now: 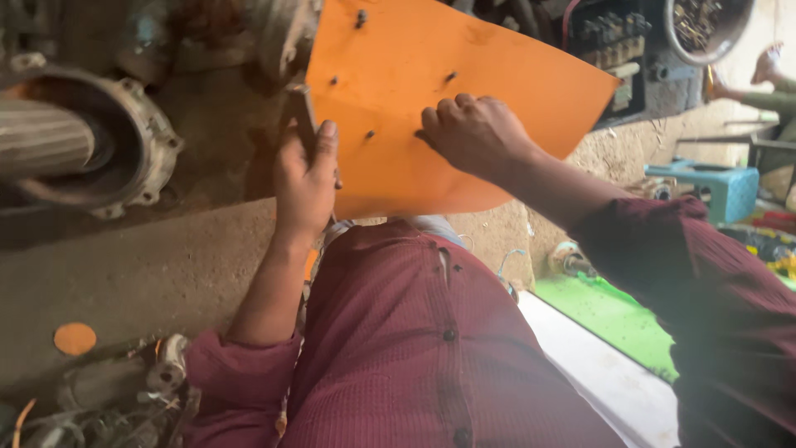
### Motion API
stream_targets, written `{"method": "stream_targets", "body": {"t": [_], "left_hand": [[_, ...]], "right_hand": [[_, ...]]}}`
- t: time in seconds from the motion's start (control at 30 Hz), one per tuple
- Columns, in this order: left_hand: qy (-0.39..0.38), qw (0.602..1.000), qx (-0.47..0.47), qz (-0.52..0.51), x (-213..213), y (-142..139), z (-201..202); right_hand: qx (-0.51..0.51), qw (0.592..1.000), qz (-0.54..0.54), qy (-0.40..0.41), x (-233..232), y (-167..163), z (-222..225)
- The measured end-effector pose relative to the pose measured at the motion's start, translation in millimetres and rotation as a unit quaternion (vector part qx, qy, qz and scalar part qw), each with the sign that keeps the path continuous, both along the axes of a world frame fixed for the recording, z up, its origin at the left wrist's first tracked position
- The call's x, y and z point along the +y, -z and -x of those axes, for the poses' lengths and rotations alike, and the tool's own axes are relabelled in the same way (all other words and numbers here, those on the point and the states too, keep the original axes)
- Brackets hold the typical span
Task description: The person files small metal fasteners one at a time on an orange sheet laid over the workbench, holding each piece against the bench and stroking it with a flat file by hand. They reposition the sheet and continue filing additional pieces throughout the clip.
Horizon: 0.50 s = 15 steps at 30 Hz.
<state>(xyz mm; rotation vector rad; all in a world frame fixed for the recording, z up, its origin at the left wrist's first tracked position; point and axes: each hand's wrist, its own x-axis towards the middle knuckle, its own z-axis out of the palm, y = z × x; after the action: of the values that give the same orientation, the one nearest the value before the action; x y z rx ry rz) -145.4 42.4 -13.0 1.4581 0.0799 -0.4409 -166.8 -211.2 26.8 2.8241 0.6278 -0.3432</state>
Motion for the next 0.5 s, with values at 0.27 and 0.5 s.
{"method": "stream_targets", "body": {"t": [0.27, 0.5], "left_hand": [[0.032, 0.988, 0.045, 0.141, -36.7, -20.1, 1.8], [0.095, 0.975, -0.021, 0.198, -118.3, -67.9, 27.7]], "right_hand": [[0.054, 0.942, -0.2, 0.263, 18.2, -9.4, 22.5], [0.058, 0.761, -0.598, 0.247, -14.7, -30.5, 76.5]]}}
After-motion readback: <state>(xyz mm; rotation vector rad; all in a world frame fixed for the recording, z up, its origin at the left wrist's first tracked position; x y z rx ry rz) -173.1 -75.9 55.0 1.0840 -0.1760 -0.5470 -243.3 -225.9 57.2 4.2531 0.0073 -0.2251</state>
